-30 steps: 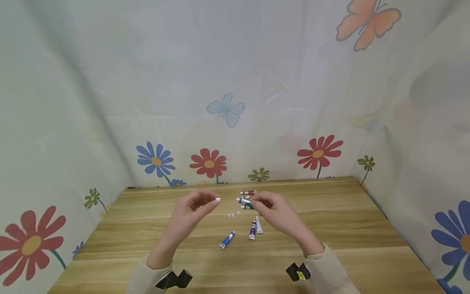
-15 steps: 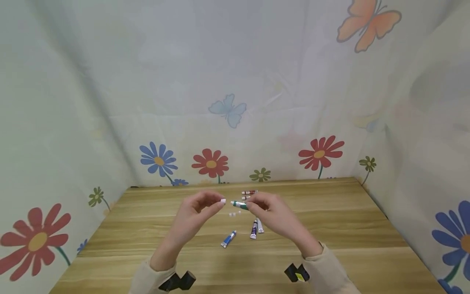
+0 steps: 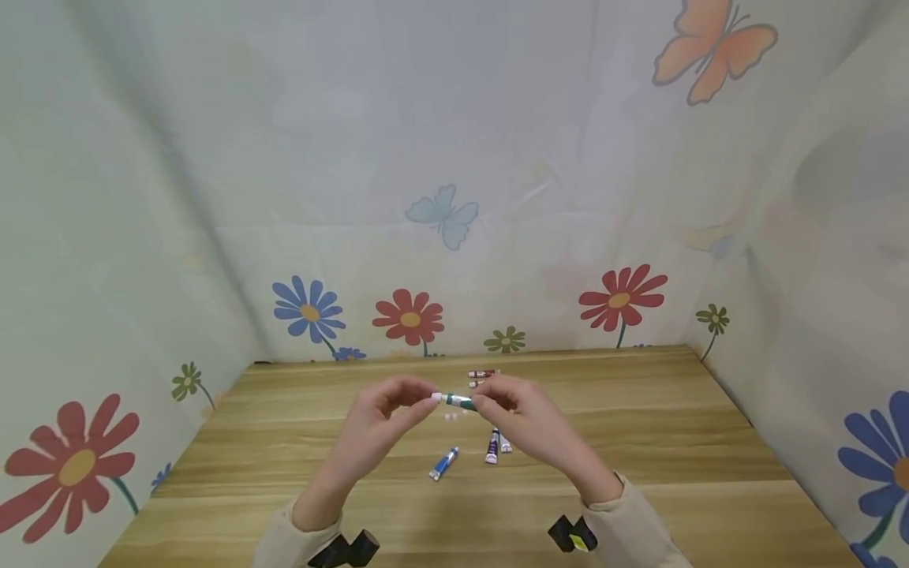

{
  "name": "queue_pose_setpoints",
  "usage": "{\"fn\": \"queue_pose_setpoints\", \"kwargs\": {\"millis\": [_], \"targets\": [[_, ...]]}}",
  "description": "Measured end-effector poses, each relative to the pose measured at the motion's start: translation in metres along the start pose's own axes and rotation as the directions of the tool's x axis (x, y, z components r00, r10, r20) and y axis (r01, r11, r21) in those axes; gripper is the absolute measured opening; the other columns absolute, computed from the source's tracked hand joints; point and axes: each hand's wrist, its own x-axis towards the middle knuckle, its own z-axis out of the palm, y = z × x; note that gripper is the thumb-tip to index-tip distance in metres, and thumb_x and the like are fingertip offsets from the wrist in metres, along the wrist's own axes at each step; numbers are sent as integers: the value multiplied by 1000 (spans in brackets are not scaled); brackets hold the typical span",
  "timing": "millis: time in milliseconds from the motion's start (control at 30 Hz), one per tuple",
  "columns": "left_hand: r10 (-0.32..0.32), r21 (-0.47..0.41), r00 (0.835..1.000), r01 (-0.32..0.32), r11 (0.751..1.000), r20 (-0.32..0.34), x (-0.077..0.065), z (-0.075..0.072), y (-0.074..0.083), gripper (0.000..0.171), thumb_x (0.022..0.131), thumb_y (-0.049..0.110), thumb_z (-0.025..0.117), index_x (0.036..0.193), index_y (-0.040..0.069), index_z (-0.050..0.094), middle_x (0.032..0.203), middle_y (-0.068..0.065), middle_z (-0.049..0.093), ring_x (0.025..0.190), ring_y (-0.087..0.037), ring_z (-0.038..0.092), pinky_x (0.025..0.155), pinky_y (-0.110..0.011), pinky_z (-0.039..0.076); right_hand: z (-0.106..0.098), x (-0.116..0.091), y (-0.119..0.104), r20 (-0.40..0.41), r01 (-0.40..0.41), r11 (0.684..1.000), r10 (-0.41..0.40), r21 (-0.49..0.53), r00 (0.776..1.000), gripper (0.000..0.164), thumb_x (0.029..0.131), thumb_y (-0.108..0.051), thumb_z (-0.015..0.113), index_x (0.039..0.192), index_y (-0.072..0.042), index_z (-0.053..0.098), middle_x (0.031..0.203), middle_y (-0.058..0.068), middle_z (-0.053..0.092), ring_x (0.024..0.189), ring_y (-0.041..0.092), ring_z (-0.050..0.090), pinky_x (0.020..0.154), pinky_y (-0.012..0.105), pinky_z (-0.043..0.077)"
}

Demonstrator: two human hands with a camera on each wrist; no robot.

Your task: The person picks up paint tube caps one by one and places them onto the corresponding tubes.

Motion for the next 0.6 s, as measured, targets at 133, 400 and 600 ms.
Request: {"fn": "queue_pose_setpoints", "kwargs": {"millis": [133, 400, 600], "targets": [[6, -11, 1000, -5, 1000, 14, -2, 0, -1, 14, 96, 22, 71, 107, 12, 73, 97, 1, 73, 84, -15, 67, 79, -31, 55, 3, 0, 0, 19, -3, 1000, 3, 12, 1000, 14, 104, -19, 59, 99, -15, 71, 85, 1, 60, 73, 19, 56, 63, 28, 49], [-17, -23, 1000, 18, 1000, 19, -2, 3, -4, 14, 96, 21, 71, 108, 12, 73, 98, 4, 73, 86, -15, 68, 81, -32, 56, 5, 0, 4, 35, -5, 1000, 4, 22, 999, 15, 104, -18, 58, 101, -12, 71, 83, 4, 59, 71, 14, 52, 60, 27, 45], [-42, -19, 999, 43, 999, 32, -2, 3, -8, 15, 96, 22, 71, 108, 12, 73, 97, 5, 72, 86, -15, 66, 80, -32, 56, 7, 2, 8, 67, -22, 998, 18, 54, 998, 17, 105, -21, 56, 100, -12, 70, 79, 1, 57, 66, 11, 49, 55, 26, 42]]}}
